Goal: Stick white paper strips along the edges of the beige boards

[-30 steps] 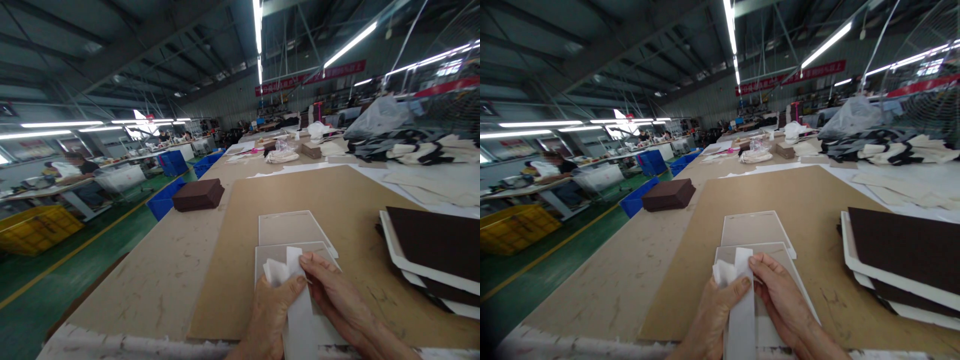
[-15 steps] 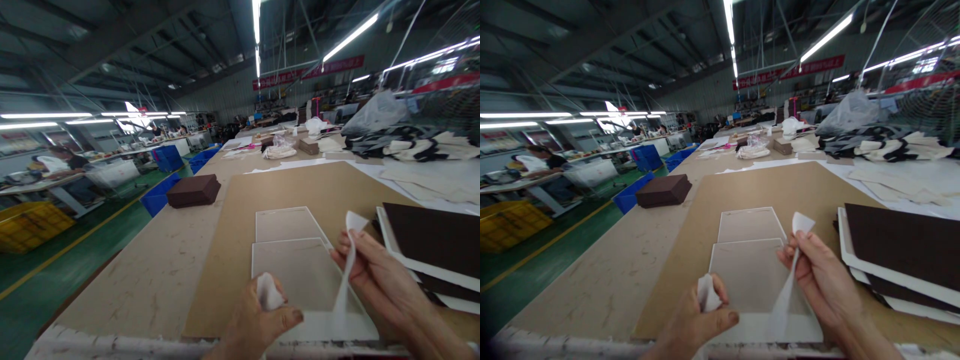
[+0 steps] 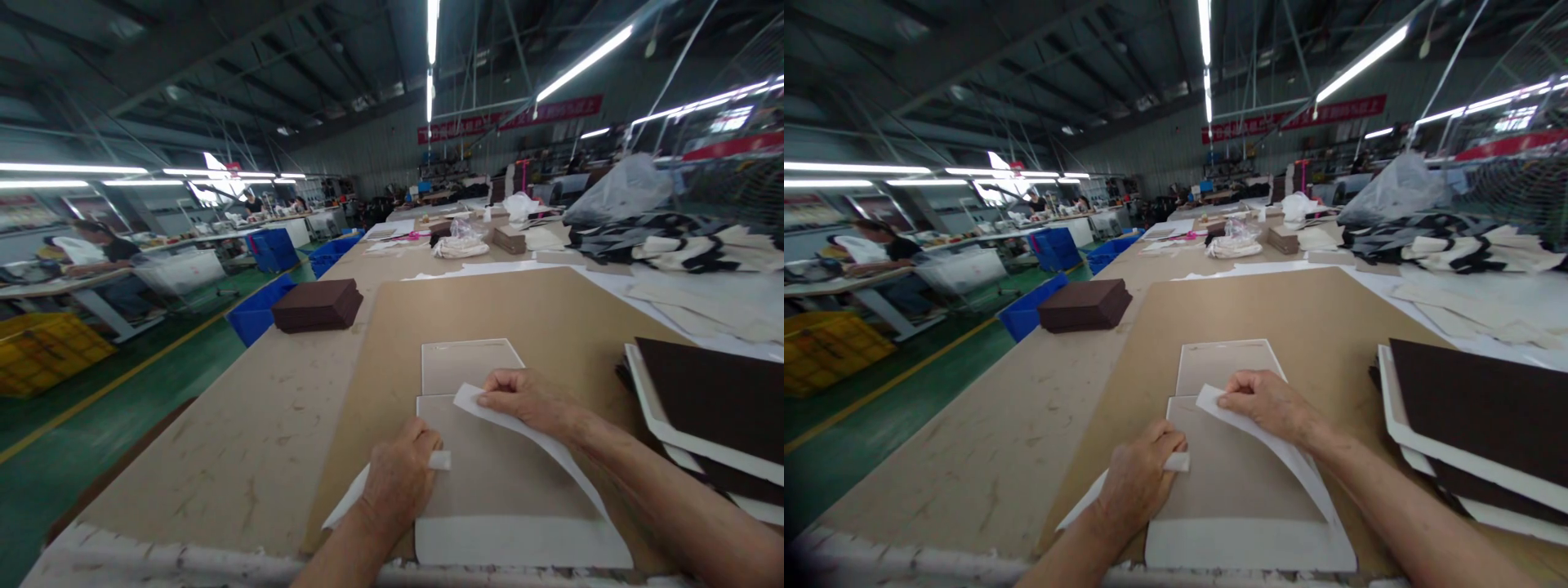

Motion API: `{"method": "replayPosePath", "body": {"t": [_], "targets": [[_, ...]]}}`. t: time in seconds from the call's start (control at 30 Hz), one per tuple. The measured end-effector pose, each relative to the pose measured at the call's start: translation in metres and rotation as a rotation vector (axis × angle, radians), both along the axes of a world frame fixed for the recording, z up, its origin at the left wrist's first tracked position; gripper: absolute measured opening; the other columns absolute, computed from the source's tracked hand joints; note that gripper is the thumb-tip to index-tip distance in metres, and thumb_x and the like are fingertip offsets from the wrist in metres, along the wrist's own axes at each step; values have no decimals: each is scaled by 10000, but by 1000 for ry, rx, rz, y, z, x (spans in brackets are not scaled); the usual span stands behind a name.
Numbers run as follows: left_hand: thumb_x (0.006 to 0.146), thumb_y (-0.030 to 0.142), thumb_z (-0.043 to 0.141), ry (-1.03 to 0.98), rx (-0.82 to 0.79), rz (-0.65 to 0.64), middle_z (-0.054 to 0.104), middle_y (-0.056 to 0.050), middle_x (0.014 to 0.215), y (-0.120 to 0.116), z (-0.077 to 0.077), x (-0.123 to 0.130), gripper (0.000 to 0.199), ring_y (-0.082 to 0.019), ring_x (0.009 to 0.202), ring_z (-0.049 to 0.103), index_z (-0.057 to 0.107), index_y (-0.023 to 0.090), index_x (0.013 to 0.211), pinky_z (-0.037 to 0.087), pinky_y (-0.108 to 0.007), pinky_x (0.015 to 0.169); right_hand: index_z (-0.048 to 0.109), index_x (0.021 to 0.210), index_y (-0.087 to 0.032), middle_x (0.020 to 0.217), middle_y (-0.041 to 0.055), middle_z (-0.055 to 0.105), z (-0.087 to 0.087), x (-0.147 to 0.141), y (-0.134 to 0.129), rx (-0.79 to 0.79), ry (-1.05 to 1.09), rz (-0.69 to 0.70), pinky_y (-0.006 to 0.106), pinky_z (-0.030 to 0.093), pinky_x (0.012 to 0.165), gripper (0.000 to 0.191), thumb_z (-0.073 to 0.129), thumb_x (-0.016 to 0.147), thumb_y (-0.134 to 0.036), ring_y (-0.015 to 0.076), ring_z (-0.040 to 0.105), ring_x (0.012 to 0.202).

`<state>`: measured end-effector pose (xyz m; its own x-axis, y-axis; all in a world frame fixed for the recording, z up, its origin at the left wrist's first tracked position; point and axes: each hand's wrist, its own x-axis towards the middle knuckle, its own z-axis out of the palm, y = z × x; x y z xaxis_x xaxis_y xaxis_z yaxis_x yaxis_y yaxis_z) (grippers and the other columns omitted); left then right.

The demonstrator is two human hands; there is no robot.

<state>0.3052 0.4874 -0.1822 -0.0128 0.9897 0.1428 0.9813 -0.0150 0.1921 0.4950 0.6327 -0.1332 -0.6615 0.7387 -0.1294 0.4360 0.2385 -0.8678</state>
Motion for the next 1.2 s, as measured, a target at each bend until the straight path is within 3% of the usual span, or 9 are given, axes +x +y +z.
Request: {"method": "replayPosePath", "body": {"t": [0.1, 0.23, 0.4, 0.77, 0.97, 1.1, 1.2], "targets": [[878, 177, 434, -25, 2, -15, 581, -18, 984, -3, -3, -2, 143, -168, 845, 598, 569, 216, 906, 426, -260, 655, 659, 725, -151, 628, -15, 571, -4, -27, 12, 57, -58, 136, 210, 327, 537, 273, 611, 737, -420, 83, 440, 568], [848, 184, 466, -43, -26, -21, 589, -24, 995, -4, -2, -4, 137, -184, 809, 603, 576, 216, 923, 449, -286, 663, 662, 797, -137, 694, -15, 598, -14, -56, 24, 16, -58, 260, 205, 369, 577, 245, 652, 687, -356, 85, 478, 610], [770, 131, 497, -69, -22, -33, 588, -20, 999, -3, -4, -5, 197, -201, 833, 604, 575, 216, 929, 461, -304, 672, 598, 885, -141, 655, -48, 536, -25, -78, 35, 32, -84, 326, 193, 332, 532, 293, 675, 657, -309, 70, 444, 572], [826, 189, 447, -103, 0, 13, 544, -45, 1048, 0, -8, -5, 154, -202, 853, 581, 521, 194, 961, 479, -317, 708, 543, 1052, -145, 651, -54, 517, -24, -87, 37, 129, -242, 351, 215, 301, 526, 431, 665, 651, -244, 83, 440, 564], [789, 160, 451, -152, 0, 43, 466, -86, 1287, 0, -7, -4, 335, -210, 1025, 561, 472, 179, 1123, 481, -316, 832, 556, 1084, -150, 687, -36, 545, -22, -90, 38, 180, -273, 387, 216, 323, 527, 461, 659, 642, -230, 94, 465, 590], [772, 173, 450, -123, -9, 22, 339, -110, 1460, 2, -6, -5, 556, -246, 1201, 484, 386, 144, 1324, 450, -371, 957, 567, 1098, -156, 700, -24, 555, -23, -91, 38, 230, -299, 392, 218, 335, 545, 466, 657, 648, -237, 107, 484, 620], [730, 160, 450, -105, -61, 14, 308, -115, 1492, 3, -4, -5, 635, -267, 1217, 482, 386, 106, 1359, 443, -401, 984, 576, 1103, -154, 722, -15, 570, -23, -93, 38, 264, -317, 395, 221, 335, 552, 467, 663, 653, -242, 110, 490, 630]]}}
